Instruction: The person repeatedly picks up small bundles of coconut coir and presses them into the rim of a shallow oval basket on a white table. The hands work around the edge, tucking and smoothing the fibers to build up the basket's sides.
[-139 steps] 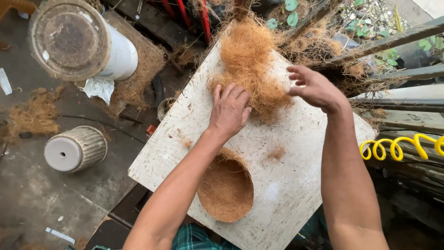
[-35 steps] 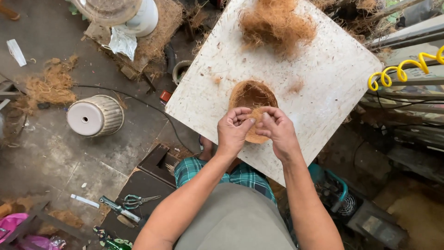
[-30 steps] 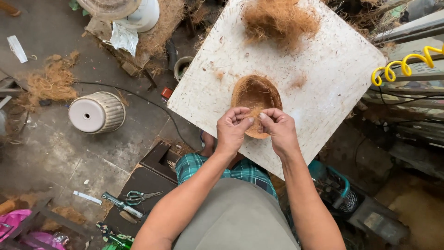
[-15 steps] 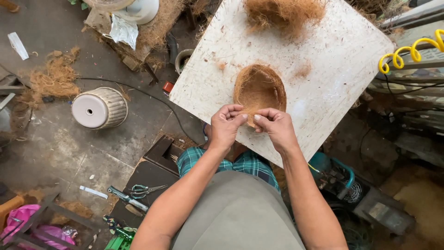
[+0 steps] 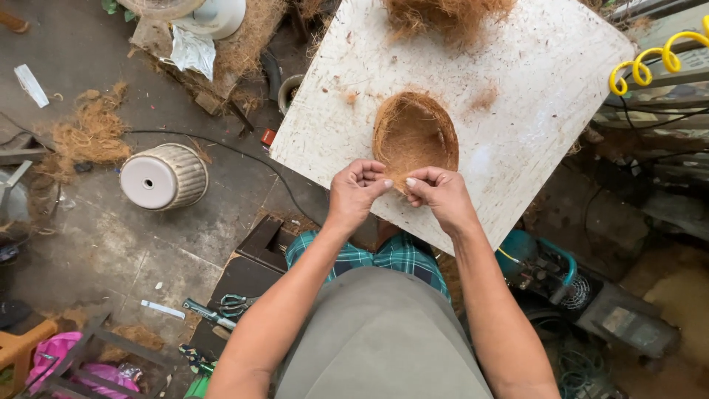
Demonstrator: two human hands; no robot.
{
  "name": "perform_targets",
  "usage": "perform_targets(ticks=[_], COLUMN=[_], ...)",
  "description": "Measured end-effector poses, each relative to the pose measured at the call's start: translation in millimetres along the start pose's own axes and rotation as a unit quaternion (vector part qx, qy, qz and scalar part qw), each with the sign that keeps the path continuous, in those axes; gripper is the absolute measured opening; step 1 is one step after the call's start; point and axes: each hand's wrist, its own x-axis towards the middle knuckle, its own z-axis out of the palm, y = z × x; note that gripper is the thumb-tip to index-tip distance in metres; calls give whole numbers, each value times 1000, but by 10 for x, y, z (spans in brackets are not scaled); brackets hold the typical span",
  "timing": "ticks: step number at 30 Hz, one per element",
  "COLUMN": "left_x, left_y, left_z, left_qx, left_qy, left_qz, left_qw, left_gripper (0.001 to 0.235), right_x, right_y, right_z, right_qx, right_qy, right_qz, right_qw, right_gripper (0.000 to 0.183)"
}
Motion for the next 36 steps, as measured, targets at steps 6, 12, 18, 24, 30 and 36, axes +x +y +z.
perform_targets(ticks=[6,12,18,24,30,36], left_x=[0,204,218,298,437,576], left_y=[247,142,111,51,-129,39], left_z=[-182,-561,-621,-482,-311,-134], left_qx=[19,60,23,30,280,397], left_qy=[13,82,71,82,62,-6], left_qz=[15,26,-15,-35,-118,-114], left_qw=[1000,994,997,996,951,911], left_gripper=[32,18,16,19,22,52], right_x=[-29,-24,116,194,287,212], right_y=[1,-1,103,376,536,522], right_z=[-193,-327,46,492,648,718], right_qx=[-26,-61,-225,-417,-480,-451], right_qy=[13,113,178,214,211,183], right_qz=[-3,-49,-151,-185,-186,-309], right_qw=[1000,991,946,864,831,817], right_gripper=[16,15,14,18,22,30])
